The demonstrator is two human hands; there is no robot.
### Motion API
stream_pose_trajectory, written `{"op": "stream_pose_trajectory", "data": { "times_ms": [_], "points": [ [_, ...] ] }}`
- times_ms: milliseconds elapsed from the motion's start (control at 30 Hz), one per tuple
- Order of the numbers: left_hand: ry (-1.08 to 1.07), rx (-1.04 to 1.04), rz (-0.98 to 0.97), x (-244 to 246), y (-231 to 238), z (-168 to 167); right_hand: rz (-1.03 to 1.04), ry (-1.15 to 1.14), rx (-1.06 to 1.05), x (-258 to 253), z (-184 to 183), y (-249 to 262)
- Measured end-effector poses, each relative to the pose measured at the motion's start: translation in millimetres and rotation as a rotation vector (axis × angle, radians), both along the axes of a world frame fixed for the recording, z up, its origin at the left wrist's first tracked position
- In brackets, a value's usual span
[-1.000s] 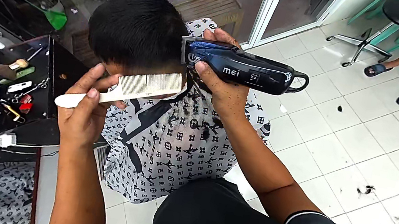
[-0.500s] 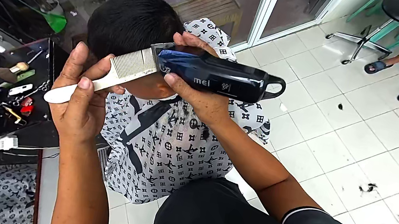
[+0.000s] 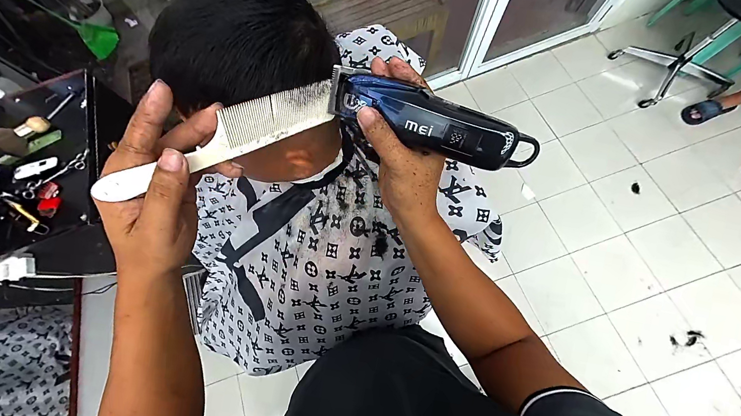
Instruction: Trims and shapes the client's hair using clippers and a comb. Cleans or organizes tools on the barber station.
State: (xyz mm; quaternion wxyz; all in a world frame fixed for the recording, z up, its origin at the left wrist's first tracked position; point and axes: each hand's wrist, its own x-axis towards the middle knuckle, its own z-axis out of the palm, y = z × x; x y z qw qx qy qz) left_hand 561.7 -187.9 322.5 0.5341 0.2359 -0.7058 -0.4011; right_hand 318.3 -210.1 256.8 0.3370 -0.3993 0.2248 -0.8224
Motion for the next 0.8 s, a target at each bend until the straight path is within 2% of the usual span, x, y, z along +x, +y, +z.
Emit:
{"op": "stream_pose_trajectory", "data": {
  "times_ms": [133,233,333,533,700,800],
  "points": [
    [0.007,-0.020,-0.018,1,1,-4,0.044,0.152,-0.055,12,16,14],
    [-0.056,0.118,-0.008,19,2,-7,0.078,0.226,-0.083,13,21,21],
    [-0.017,0.213,-0.006,33,-4,-8,0.000,0.193,-0.092,3,16,14],
    [0.113,0.084,-0.113,21,-21,4,-0.031,0.140,-0.029,1,20,7],
    [0.117,0.025,-0.122,20,-25,10,0.060,0.260,-0.058,25,38,22],
    [0.074,-0.061,-0.080,19,-34,31,0.121,0.335,-0.107,27,44,30]
  ]
}}
